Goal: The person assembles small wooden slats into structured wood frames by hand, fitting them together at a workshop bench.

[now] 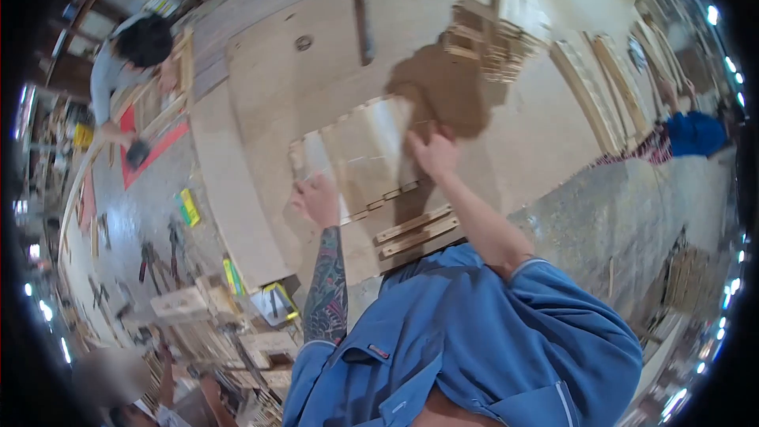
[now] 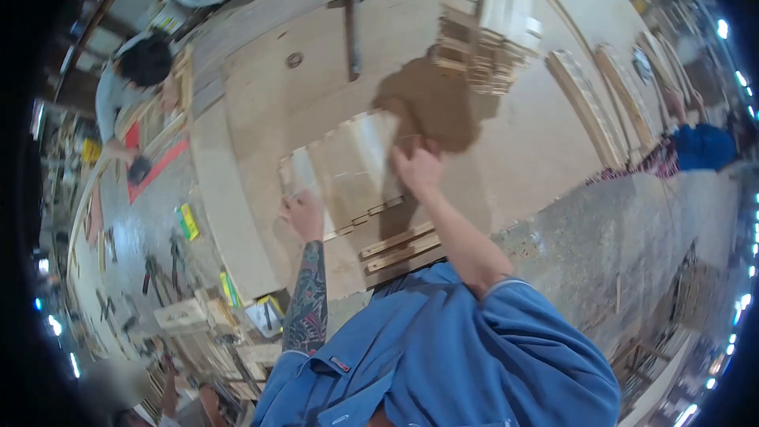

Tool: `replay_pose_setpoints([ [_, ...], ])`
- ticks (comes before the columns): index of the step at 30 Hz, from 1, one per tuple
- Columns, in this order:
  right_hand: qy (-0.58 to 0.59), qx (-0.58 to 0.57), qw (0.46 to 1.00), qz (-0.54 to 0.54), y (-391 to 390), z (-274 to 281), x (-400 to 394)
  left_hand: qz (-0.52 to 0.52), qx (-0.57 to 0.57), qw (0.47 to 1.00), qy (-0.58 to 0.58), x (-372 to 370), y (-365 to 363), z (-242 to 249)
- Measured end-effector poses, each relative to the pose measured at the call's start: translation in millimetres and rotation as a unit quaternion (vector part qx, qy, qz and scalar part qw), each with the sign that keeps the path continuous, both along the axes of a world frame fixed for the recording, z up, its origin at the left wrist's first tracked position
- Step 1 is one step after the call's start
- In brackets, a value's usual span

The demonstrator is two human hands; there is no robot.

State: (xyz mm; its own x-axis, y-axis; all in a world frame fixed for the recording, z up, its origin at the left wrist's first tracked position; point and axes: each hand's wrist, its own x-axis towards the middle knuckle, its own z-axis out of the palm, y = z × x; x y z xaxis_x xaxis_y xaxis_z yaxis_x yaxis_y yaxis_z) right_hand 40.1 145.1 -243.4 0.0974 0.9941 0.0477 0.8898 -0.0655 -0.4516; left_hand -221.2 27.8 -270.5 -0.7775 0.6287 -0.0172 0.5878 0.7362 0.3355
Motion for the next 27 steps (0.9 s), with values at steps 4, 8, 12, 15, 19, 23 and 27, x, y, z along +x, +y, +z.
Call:
replay_pose_setpoints([
  [4,0.104,-0.122,0.984,0.071,50.1,-5.2,9.5,-0.218,-0.126,0.952,0.176,-58.7,6.3,-64.4],
  [8,0.198,-0.147,0.962,0.119,76.5,24.7,62.8,-0.15,0.193,0.934,-0.26,-76.8,0.1,-5.5],
  [12,0.157,0.071,0.978,-0.115,79.8,-14.8,233.2,-0.021,0.191,0.954,-0.229,-31.0,-49.3,30.7],
  [15,0.089,-0.083,0.906,-0.406,67.4,13.5,416.2,-0.023,0.109,0.974,-0.198,31.3,-73.6,38.3],
  [19,-0.054,0.102,0.864,-0.49,33.9,4.6,555.7,-0.213,0.096,0.948,-0.214,170.5,-10.2,62.7],
  [23,0.059,0.075,0.895,-0.437,21.8,-2.0,594.8,-0.344,0.054,0.908,-0.232,336.0,102.2,82.7],
  [27,0.022,0.121,0.911,-0.394,2.2,-9.7,572.0,-0.399,0.067,0.838,-0.367,474.8,167.0,54.3],
])
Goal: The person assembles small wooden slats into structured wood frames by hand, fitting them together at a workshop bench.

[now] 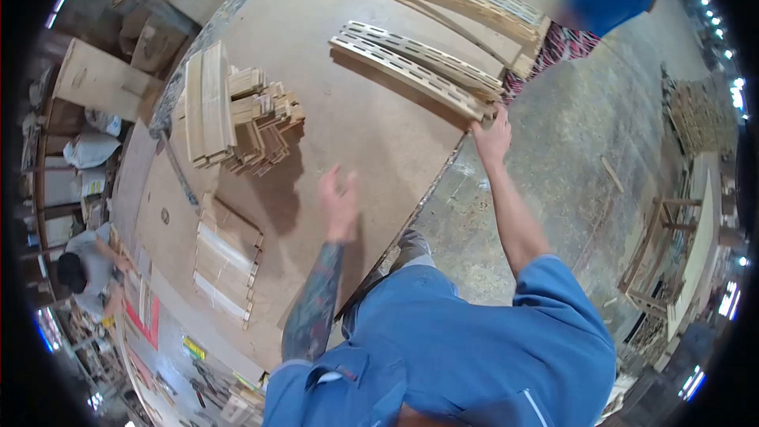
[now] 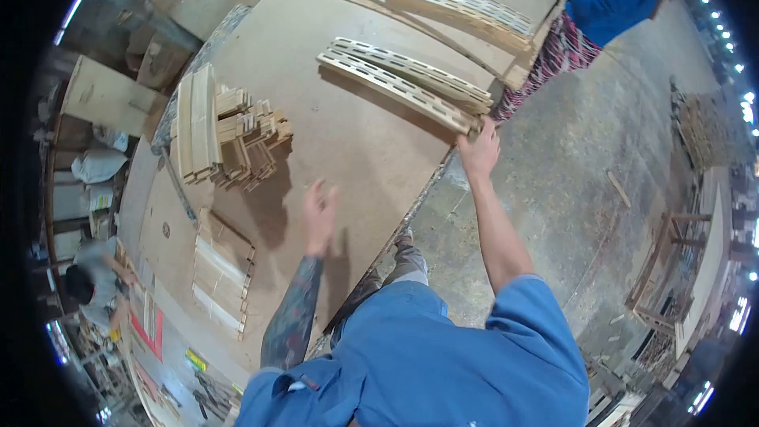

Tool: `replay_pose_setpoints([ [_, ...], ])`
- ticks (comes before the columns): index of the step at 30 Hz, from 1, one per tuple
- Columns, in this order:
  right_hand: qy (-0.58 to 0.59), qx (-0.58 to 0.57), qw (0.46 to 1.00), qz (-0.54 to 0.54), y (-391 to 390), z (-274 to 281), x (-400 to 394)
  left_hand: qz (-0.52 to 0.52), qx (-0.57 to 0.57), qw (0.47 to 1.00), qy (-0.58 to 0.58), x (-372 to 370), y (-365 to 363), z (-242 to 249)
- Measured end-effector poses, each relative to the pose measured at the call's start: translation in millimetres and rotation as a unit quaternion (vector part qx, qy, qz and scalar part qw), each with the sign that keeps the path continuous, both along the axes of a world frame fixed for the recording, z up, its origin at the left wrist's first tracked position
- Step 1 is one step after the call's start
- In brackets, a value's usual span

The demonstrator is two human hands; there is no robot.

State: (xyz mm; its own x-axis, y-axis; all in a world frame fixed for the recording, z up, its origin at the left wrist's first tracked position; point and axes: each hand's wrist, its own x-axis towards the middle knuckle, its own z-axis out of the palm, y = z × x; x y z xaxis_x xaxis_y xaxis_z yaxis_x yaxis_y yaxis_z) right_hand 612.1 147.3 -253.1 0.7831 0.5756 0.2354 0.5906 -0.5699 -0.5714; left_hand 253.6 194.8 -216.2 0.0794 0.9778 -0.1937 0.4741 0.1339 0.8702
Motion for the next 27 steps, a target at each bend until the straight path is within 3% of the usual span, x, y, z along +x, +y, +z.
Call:
replay_pose_setpoints([
  [2,0.051,-0.072,0.993,0.079,-36.6,3.8,-51.8,-0.025,-0.047,0.998,0.03,56.7,17.5,2.6],
  [3,0.084,-0.026,0.986,0.144,-56.3,20.7,-90.8,-0.009,-0.037,0.996,0.076,77.3,22.8,-13.4],
  [5,0.281,-0.087,0.915,0.276,-91.9,54.4,-159.5,0.026,-0.03,0.991,0.128,93.1,23.1,-13.3],
  [6,0.303,-0.176,0.866,0.356,-115.4,42.9,-181.1,0.027,-0.041,0.981,0.189,93.3,21.2,8.2],
  [7,0.344,-0.151,0.847,0.378,-129.7,38.8,-201.1,0.027,-0.051,0.967,0.248,85.3,21.1,20.7],
  [9,0.386,-0.132,0.814,0.413,-139.4,38.5,-225.4,0.036,-0.063,0.968,0.241,40.7,11.9,-6.8],
  [11,0.462,-0.087,0.808,0.354,-130.9,42.0,-235.2,-0.018,-0.002,0.982,0.189,-14.0,-22.4,-9.9],
  [13,0.393,-0.101,0.836,0.369,-117.6,47.7,-232.9,-0.071,-0.03,0.988,0.134,-88.3,-82.8,1.4],
  [15,0.387,-0.091,0.844,0.359,-108.4,43.1,-234.6,-0.072,-0.123,0.977,0.157,-160.3,-157.5,43.7],
  [17,0.385,-0.088,0.845,0.36,-117.2,40.9,-244.1,0.013,-0.108,0.985,0.135,-224.2,-234.2,80.6],
  [19,0.364,-0.106,0.845,0.377,-132.9,45.0,-271.1,0.184,-0.127,0.971,0.089,-285.5,-301.9,81.1],
  [21,0.348,-0.115,0.838,0.404,-144.3,42.9,-304.5,0.311,-0.127,0.938,0.084,-343.4,-322.0,94.9],
  [23,0.357,-0.153,0.806,0.447,-157.8,38.0,-345.6,0.395,-0.036,0.884,0.249,-398.8,-311.1,80.5],
  [25,0.353,-0.187,0.774,0.491,-159.7,56.7,-395.7,0.393,-0.027,0.9,0.189,-482.5,-278.6,49.6],
  [26,0.354,-0.216,0.747,0.519,-158.3,68.6,-420.0,0.404,0.044,0.878,0.252,-505.7,-254.9,40.7],
  [27,0.346,-0.216,0.748,0.523,-158.0,82.2,-442.1,0.39,0.083,0.887,0.235,-542.3,-231.3,14.2],
])
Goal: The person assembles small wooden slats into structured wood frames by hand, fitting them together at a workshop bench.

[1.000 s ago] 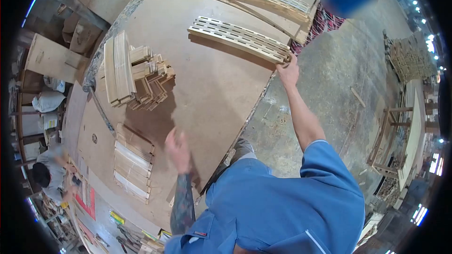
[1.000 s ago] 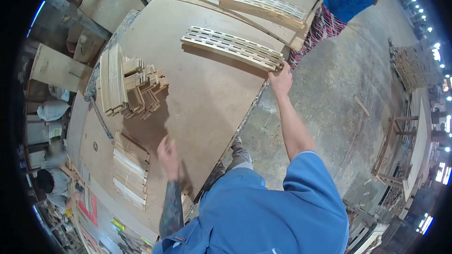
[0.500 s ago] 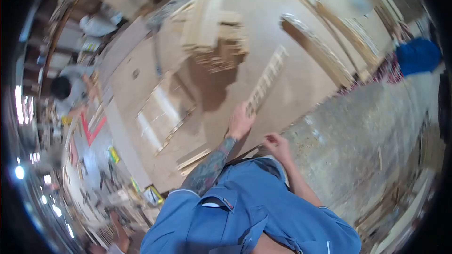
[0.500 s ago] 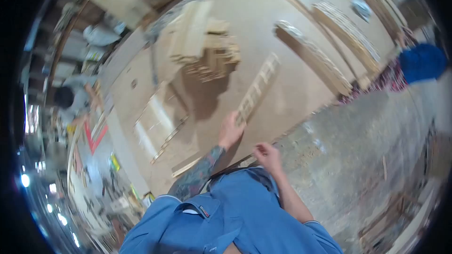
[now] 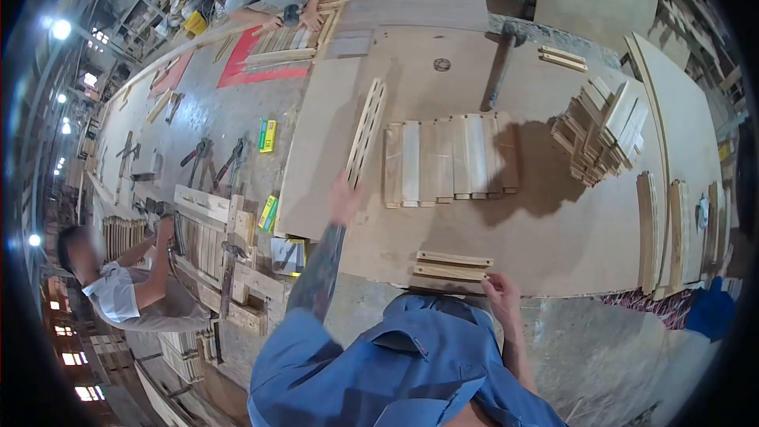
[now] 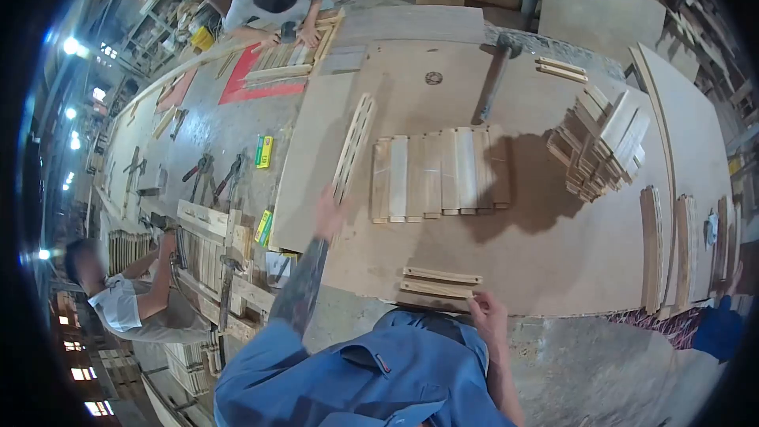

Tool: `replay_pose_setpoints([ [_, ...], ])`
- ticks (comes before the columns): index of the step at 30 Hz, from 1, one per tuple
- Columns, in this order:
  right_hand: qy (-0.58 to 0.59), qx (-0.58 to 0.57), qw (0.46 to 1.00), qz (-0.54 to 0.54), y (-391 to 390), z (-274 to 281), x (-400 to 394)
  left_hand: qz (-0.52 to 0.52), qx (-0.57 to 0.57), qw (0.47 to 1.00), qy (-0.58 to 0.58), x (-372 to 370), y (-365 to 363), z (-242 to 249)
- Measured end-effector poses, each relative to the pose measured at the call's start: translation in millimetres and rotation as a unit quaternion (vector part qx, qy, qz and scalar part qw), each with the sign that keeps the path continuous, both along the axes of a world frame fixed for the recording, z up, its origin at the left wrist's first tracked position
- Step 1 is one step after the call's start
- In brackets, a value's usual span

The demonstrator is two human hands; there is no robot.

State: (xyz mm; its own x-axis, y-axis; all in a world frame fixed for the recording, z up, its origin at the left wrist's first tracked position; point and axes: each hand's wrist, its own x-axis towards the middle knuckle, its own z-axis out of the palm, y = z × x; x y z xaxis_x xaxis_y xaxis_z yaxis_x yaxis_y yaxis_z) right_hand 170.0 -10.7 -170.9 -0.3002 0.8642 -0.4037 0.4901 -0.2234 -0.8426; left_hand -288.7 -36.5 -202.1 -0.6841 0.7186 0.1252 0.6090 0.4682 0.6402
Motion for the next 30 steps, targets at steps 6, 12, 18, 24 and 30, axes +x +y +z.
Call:
replay_pose_setpoints([
  [6,0.003,0.048,0.997,0.066,1.7,47.6,-65.9,0.053,-0.09,0.991,-0.081,-88.5,102.8,-17.1],
  [12,-0.022,0.102,0.994,0.025,5.8,50.1,-63.6,0.039,-0.052,0.997,0.031,-94.7,22.0,49.9],
  [18,-0.184,0.345,0.902,0.184,19.1,89.6,-109.4,-0.35,-0.067,0.934,-0.003,27.3,-66.4,58.9],
  [24,-0.244,0.276,0.859,0.355,26.8,4.7,-57.3,-0.45,-0.076,0.89,-0.014,128.6,-60.8,-3.1],
  [30,-0.228,0.241,0.861,0.385,35.7,-8.0,-42.4,-0.437,-0.052,0.896,0.06,149.0,-61.6,-4.7],
])
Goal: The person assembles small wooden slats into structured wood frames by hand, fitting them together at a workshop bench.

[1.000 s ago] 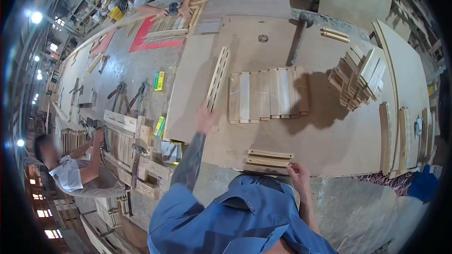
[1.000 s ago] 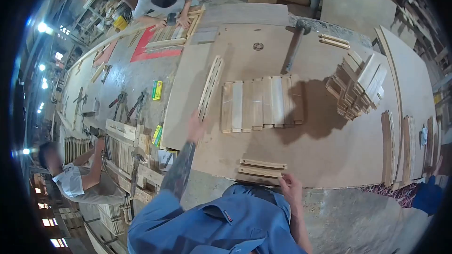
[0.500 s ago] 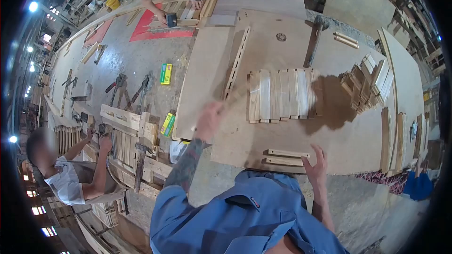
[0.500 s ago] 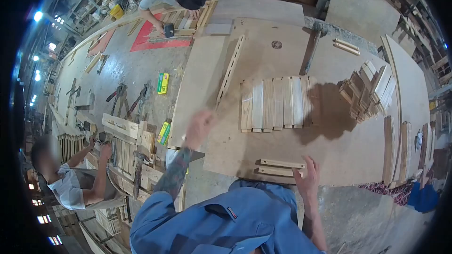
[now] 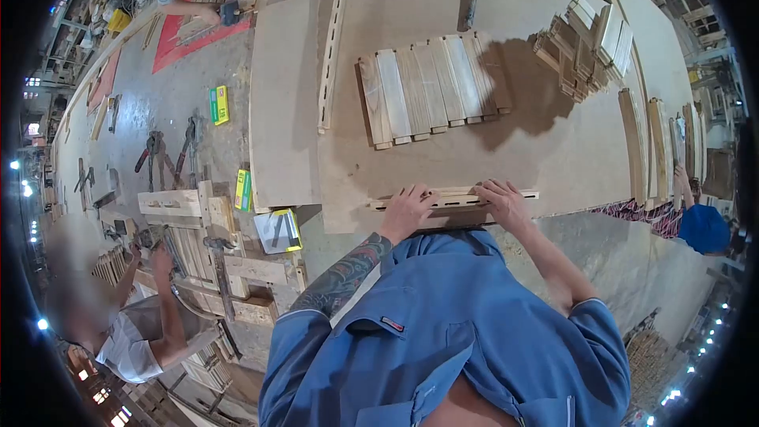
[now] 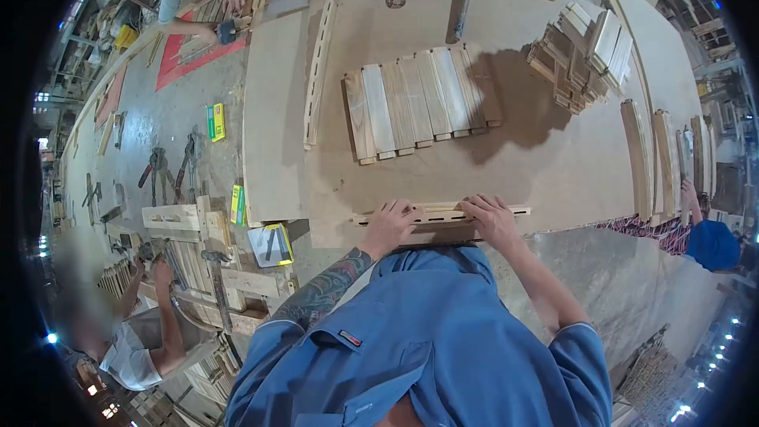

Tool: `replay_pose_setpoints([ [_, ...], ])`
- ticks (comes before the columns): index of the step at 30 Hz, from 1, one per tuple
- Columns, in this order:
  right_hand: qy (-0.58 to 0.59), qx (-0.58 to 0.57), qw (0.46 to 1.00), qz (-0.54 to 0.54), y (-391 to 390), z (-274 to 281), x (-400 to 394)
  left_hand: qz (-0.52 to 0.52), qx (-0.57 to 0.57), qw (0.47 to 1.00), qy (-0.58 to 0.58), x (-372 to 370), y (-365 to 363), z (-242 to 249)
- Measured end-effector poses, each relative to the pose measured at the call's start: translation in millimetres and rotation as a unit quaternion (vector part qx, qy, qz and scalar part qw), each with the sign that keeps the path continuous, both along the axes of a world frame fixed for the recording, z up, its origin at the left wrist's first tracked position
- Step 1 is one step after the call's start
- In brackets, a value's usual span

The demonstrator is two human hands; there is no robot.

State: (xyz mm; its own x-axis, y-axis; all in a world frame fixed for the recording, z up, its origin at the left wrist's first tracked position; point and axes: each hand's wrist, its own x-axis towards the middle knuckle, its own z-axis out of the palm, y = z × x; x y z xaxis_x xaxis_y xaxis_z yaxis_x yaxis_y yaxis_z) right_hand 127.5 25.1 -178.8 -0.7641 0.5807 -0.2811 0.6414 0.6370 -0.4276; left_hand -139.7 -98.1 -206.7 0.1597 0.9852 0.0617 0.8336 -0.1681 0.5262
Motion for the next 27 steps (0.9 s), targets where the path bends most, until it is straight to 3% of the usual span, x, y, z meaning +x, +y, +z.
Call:
replay_pose_setpoints([
  [2,0.04,0.057,0.997,-0.012,-3.1,-6.2,2.8,0.004,0.001,1.0,-0.008,1.2,1.6,0.7],
  [6,0.066,0.01,0.998,-0.018,8.6,0.7,1.1,0.05,-0.003,0.997,-0.05,-1.2,16.9,18.0],
  [8,0.079,-0.044,0.993,-0.075,36.5,5.3,-2.4,0.156,-0.026,0.986,-0.049,-23.5,41.3,10.2],
  [9,0.082,-0.016,0.992,-0.094,60.9,-9.1,0.0,0.241,0.015,0.97,-0.014,-39.6,60.4,3.0],
  [11,0.18,-0.03,0.959,-0.216,123.9,-21.0,-10.5,0.398,0.037,0.916,0.037,-74.9,106.0,-13.2],
  [12,0.158,0.021,0.944,-0.289,155.1,-35.2,-13.6,0.469,0.016,0.881,0.055,-90.1,126.8,-20.8],
  [13,0.134,0.07,0.921,-0.359,180.1,-49.5,-17.3,0.468,0.012,0.882,0.06,-102.3,144.0,-28.9],
  [15,0.117,0.033,0.914,-0.388,220.1,-40.4,-34.6,0.446,-0.12,0.886,-0.04,-118.0,170.2,-42.2],
  [17,0.097,-0.007,0.903,-0.417,228.0,-49.0,-49.2,0.439,-0.151,0.884,-0.053,-113.9,184.8,-24.6],
  [19,0.077,0.135,0.908,-0.388,217.0,-71.4,-56.8,0.429,-0.183,0.882,-0.067,-107.7,194.4,-15.1],
  [20,0.075,0.13,0.909,-0.39,217.9,-77.2,-50.5,0.444,-0.171,0.879,-0.041,-104.1,195.8,-14.1],
  [22,0.159,-0.046,0.886,-0.433,228.0,-71.8,-43.4,0.456,-0.158,0.876,-0.013,-101.5,214.0,-13.6],
  [24,0.16,-0.074,0.879,-0.442,231.7,-61.6,-43.4,0.367,0.004,0.922,0.121,-98.1,243.7,-16.4],
  [27,0.172,-0.109,0.871,-0.447,224.1,-58.2,-35.1,0.275,-0.033,0.955,0.106,-103.4,297.9,-3.2],
])
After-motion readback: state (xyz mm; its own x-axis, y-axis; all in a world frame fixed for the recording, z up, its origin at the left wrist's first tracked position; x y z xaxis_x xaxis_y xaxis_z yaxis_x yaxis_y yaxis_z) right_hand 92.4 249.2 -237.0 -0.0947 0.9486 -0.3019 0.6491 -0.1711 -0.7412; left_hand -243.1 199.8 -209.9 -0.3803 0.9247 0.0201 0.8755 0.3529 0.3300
